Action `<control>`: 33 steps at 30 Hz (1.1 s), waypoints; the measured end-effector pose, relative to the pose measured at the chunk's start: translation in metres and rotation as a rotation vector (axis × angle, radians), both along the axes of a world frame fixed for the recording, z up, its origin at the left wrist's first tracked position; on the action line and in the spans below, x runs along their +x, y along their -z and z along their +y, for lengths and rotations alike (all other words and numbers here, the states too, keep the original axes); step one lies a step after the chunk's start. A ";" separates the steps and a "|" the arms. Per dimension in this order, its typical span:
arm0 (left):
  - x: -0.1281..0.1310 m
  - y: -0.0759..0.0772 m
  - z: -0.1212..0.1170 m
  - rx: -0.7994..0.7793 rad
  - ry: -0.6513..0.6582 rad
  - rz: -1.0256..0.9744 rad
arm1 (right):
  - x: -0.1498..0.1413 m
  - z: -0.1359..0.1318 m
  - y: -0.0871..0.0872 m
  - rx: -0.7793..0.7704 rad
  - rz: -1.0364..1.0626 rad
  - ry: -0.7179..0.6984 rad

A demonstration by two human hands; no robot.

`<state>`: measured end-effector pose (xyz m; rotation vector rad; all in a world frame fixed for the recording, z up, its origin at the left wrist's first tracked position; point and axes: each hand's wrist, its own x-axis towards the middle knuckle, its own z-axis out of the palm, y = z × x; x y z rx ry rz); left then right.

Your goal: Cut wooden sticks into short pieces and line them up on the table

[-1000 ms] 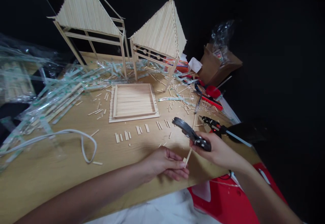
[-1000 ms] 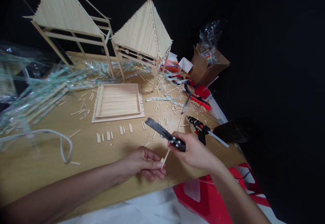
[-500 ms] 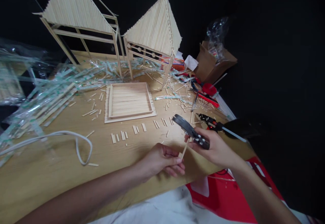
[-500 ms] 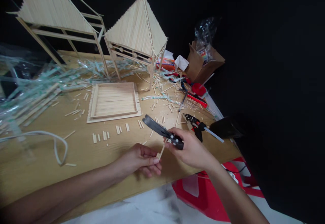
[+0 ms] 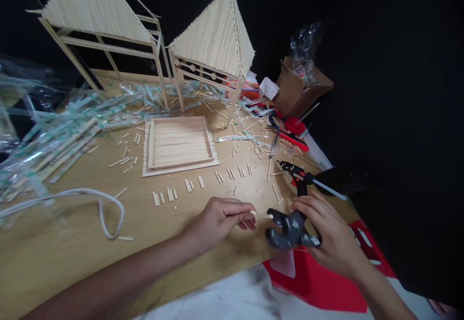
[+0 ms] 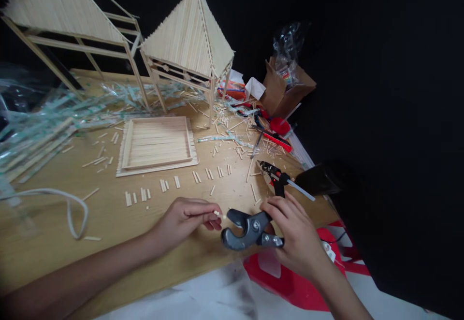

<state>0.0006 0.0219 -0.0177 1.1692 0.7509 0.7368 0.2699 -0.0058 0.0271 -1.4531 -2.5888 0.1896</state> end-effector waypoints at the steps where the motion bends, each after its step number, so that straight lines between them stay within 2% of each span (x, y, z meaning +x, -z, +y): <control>1: -0.002 -0.001 -0.001 0.065 0.033 0.026 | -0.002 0.000 0.003 0.044 -0.014 -0.007; 4: -0.006 -0.006 -0.001 0.267 0.114 0.106 | -0.009 -0.001 0.007 0.134 -0.048 -0.019; 7: -0.008 -0.012 0.000 0.411 0.202 0.183 | -0.016 0.000 0.007 0.154 -0.065 -0.027; 10: -0.008 -0.016 0.001 0.469 0.257 0.210 | -0.022 0.002 0.008 0.142 -0.067 -0.027; 13: -0.008 -0.016 0.001 0.434 0.252 0.211 | -0.027 0.004 0.010 0.101 -0.062 -0.031; 17: -0.004 -0.011 0.001 0.248 0.232 0.187 | -0.030 0.004 0.014 -0.019 -0.058 -0.002; 21: 0.005 -0.001 -0.006 -0.101 0.240 0.070 | -0.029 -0.004 0.013 -0.194 -0.052 0.043; 25: 0.015 0.011 -0.017 -0.420 0.275 -0.058 | -0.027 -0.015 0.008 -0.438 -0.018 0.085; 29: 0.018 0.019 -0.025 -0.572 0.327 -0.183 | -0.029 -0.023 0.002 -0.649 0.011 0.142; 33: 0.018 0.022 -0.031 -0.670 0.321 -0.224 | -0.028 -0.029 0.001 -0.774 0.018 0.205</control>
